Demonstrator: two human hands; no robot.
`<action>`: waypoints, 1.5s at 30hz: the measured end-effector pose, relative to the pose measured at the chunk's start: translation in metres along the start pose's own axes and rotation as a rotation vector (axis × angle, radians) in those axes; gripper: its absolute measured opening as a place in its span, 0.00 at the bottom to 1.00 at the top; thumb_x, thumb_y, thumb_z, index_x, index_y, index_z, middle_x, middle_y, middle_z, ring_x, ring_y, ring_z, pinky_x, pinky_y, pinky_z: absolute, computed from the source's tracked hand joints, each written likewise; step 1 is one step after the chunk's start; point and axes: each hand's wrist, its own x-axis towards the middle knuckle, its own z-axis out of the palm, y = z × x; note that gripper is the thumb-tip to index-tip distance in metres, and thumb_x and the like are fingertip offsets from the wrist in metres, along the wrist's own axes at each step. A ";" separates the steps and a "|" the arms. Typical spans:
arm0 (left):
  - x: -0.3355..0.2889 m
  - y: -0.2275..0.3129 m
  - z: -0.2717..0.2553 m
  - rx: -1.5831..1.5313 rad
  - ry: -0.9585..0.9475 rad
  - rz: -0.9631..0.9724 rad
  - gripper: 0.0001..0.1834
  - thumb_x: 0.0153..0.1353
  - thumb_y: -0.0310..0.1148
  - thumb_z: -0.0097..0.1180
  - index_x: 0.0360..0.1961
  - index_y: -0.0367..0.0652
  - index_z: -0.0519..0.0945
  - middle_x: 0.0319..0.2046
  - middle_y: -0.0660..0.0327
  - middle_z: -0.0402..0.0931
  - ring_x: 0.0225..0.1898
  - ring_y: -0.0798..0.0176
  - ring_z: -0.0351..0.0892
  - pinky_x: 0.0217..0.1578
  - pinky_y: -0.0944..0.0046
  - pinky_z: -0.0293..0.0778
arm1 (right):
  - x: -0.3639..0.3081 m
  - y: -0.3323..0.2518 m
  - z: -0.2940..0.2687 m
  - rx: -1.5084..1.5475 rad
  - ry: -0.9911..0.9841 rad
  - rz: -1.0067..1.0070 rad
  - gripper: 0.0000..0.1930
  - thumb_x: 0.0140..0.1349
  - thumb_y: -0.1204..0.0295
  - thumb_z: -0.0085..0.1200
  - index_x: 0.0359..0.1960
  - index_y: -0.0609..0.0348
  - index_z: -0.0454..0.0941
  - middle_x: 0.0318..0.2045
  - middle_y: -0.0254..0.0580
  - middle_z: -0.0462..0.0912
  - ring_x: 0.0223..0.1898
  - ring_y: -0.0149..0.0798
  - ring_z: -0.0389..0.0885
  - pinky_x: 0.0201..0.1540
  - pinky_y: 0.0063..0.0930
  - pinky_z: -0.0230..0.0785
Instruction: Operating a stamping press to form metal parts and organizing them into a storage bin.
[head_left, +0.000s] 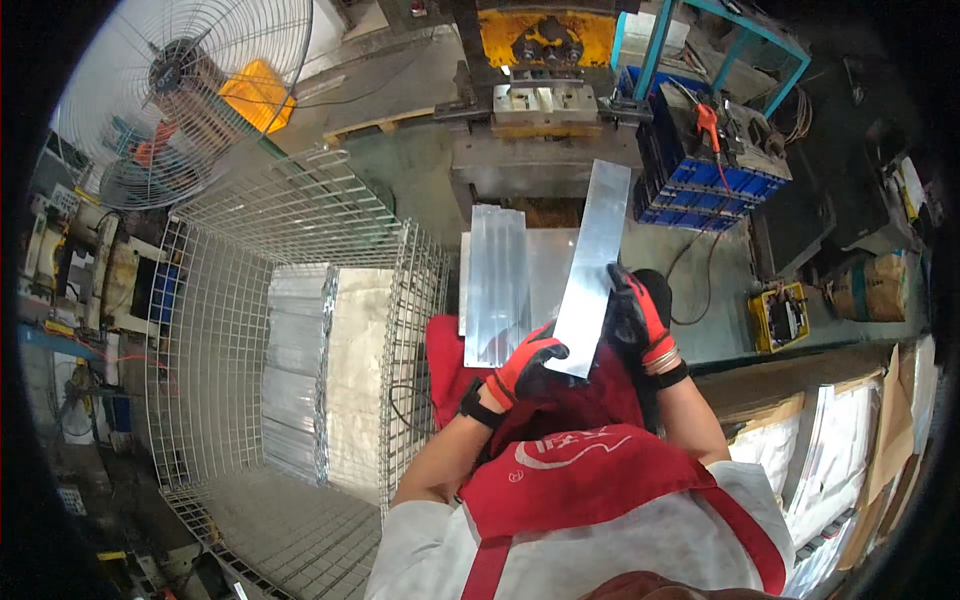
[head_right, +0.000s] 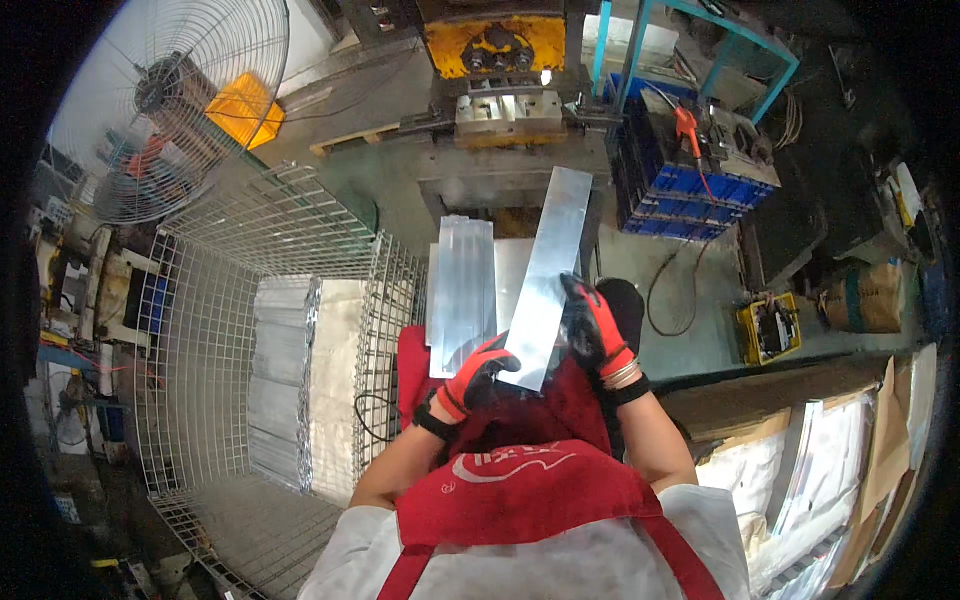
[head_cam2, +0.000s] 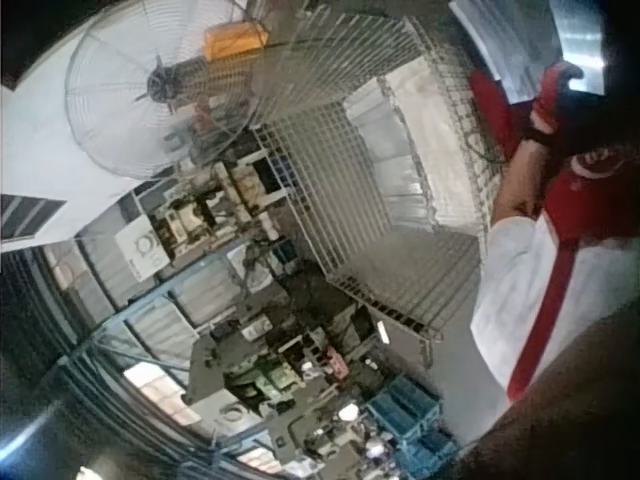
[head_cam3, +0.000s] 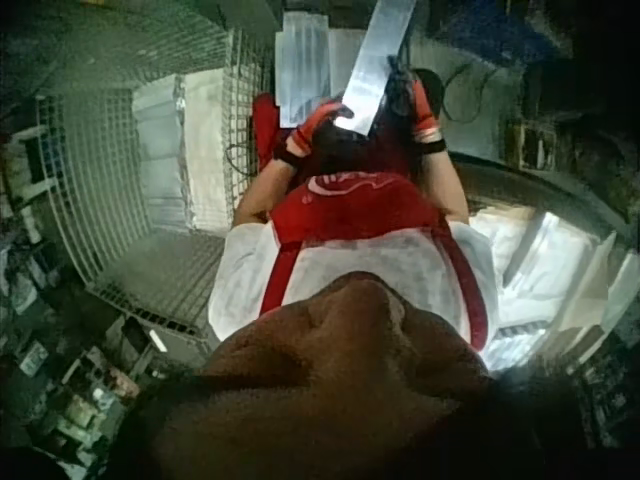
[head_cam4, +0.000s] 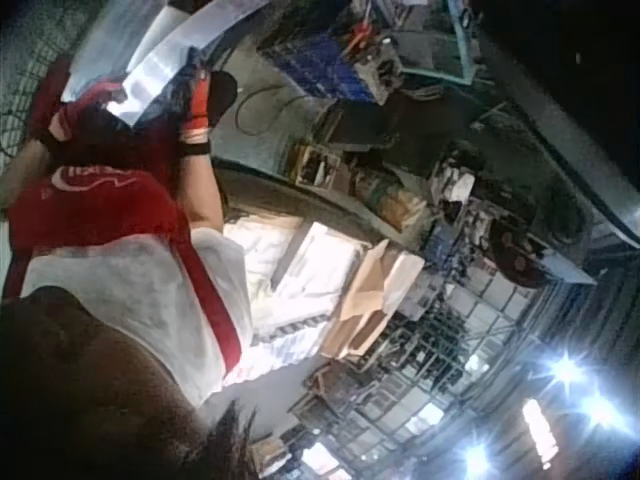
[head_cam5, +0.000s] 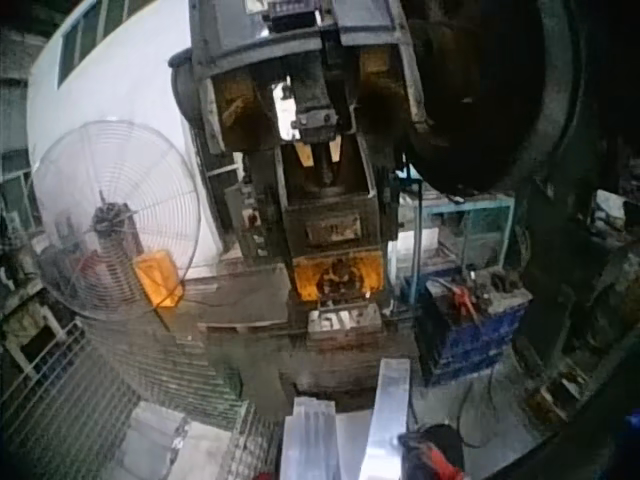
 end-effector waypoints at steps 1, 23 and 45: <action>0.008 0.016 0.004 -0.158 0.047 -0.131 0.15 0.48 0.31 0.54 0.37 0.37 0.69 0.43 0.51 0.68 0.42 0.56 0.70 0.40 0.62 0.68 | 0.004 -0.019 0.021 -0.079 -0.137 -0.099 0.16 0.61 0.66 0.40 0.44 0.67 0.68 0.41 0.43 0.74 0.40 0.33 0.73 0.43 0.23 0.65; 0.103 -0.029 -0.042 -0.527 0.313 -0.650 0.17 0.60 0.45 0.41 0.35 0.41 0.71 0.22 0.61 0.73 0.18 0.67 0.74 0.12 0.71 0.68 | 0.160 0.016 0.028 -0.175 -0.036 -0.244 0.14 0.57 0.69 0.43 0.39 0.68 0.73 0.37 0.41 0.77 0.41 0.33 0.73 0.45 0.25 0.63; 0.117 -0.035 -0.039 -0.745 0.443 -0.637 0.14 0.60 0.42 0.42 0.33 0.41 0.72 0.20 0.62 0.73 0.16 0.68 0.72 0.12 0.71 0.67 | 0.152 0.023 0.028 -0.377 -0.011 -0.329 0.13 0.57 0.70 0.41 0.39 0.65 0.73 0.33 0.45 0.77 0.34 0.37 0.74 0.39 0.25 0.64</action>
